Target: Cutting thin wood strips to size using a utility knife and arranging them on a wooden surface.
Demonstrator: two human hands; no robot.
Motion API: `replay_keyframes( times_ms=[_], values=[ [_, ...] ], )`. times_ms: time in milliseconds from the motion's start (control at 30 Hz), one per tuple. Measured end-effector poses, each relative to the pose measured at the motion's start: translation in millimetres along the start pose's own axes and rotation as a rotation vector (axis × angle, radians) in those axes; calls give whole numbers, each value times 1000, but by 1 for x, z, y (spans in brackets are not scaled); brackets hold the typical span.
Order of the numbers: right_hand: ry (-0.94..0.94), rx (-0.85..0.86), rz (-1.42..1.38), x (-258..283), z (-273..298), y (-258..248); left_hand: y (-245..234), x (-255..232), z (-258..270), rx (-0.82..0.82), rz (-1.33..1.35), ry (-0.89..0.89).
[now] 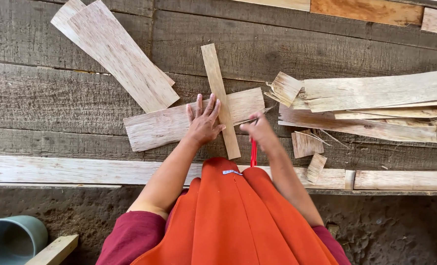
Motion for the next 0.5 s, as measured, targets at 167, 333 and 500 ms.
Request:
replay_keyframes(
  times_ms=[167,333,500],
  values=[
    [294,219,-306,-3,-1,0,-1,0,1,8,8,11],
    [264,196,-127,-34,-4,28,-1,-1,2,21,2,0],
    [55,69,429,7,14,26,-5,-3,0,25,-7,-6]
  ],
)
Point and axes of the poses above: each hand's wrist, its own z-axis away from the middle knuckle, its own y-axis out of the palm, x = y × z, the point moved 1 cm from there along -z, towards the middle knuckle, and after that the axes turned 11 degrees about -x, right-handed, at the moved point
